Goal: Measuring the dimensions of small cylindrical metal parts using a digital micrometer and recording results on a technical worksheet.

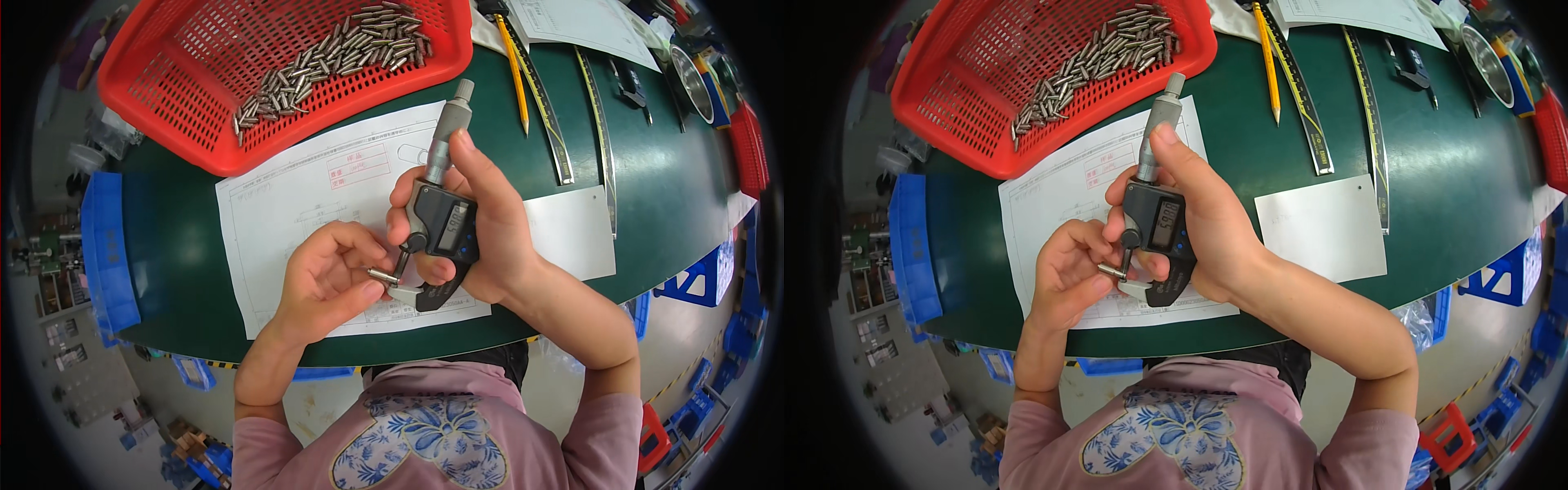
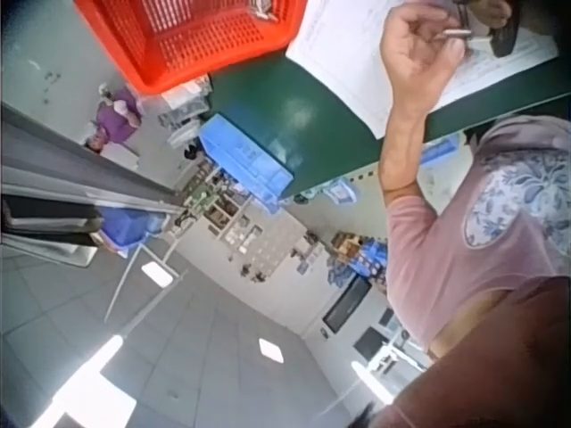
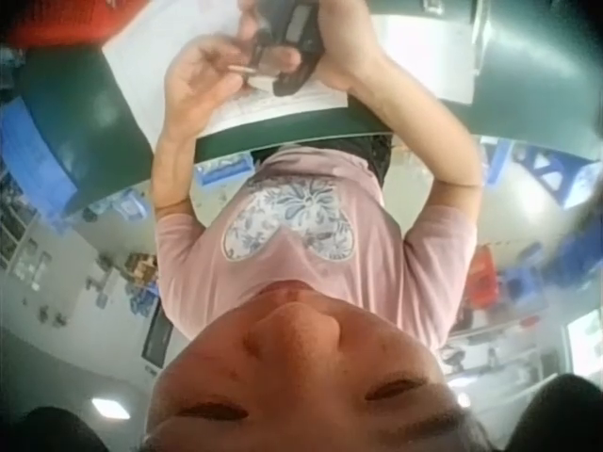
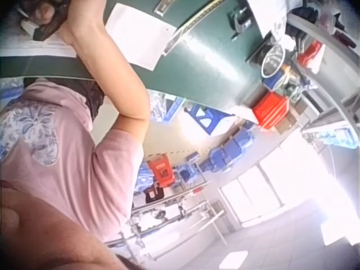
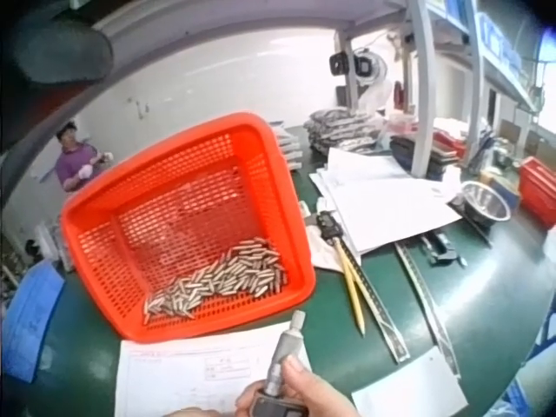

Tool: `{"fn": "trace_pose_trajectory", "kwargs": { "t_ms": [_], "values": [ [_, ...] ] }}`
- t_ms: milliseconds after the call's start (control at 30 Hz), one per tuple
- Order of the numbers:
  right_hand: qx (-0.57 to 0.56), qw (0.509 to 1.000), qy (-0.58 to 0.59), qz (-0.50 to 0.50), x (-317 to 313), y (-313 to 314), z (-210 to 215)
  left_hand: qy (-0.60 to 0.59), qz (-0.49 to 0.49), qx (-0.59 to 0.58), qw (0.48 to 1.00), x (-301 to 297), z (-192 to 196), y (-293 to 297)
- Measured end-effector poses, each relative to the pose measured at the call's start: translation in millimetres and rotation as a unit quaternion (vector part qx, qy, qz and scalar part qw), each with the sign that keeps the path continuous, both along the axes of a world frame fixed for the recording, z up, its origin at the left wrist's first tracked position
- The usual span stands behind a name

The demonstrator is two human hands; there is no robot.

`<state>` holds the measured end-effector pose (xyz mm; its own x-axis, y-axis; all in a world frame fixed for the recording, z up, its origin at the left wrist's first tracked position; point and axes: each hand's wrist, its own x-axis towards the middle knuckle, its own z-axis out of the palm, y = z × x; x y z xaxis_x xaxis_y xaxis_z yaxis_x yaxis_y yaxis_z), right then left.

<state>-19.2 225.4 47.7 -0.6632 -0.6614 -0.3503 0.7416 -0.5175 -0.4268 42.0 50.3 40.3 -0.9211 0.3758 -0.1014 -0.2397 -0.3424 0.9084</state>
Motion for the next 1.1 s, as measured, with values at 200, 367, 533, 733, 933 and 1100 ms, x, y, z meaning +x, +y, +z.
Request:
{"fn": "trace_pose_trajectory", "kwargs": {
  "t_ms": [200, 367, 533, 733, 933, 1100],
  "values": [
    [-0.010, 1.000, 0.002, 0.003, 0.6, 0.7, 0.1, -0.079, 0.015, -0.010, 0.997, 1.6, 5.3, -1.6],
    [-0.004, 1.000, -0.009, 0.004, 0.9, 0.6, 1.0, -0.041, 0.024, -0.033, 0.998, 2.4, -0.9, -2.8],
    [-0.004, 1.000, -0.019, 0.006, 2.5, -0.4, 1.4, 0.012, 0.021, -0.013, 1.000, 2.5, -0.8, -1.0],
    [-0.010, 1.000, 0.007, 0.007, 0.5, -0.7, -0.3, 0.017, 0.013, -0.010, 1.000, 1.6, -1.7, -1.3],
    [0.010, 1.000, 0.008, 0.004, -1.6, -0.2, -0.8, -0.014, 0.018, 0.006, 1.000, -0.6, 2.4, 2.9],
    [0.008, 1.000, 0.013, 0.015, -0.6, -3.2, 1.6, -0.014, 0.020, -0.021, 0.999, 0.3, 2.8, -0.7]
  ]
}}
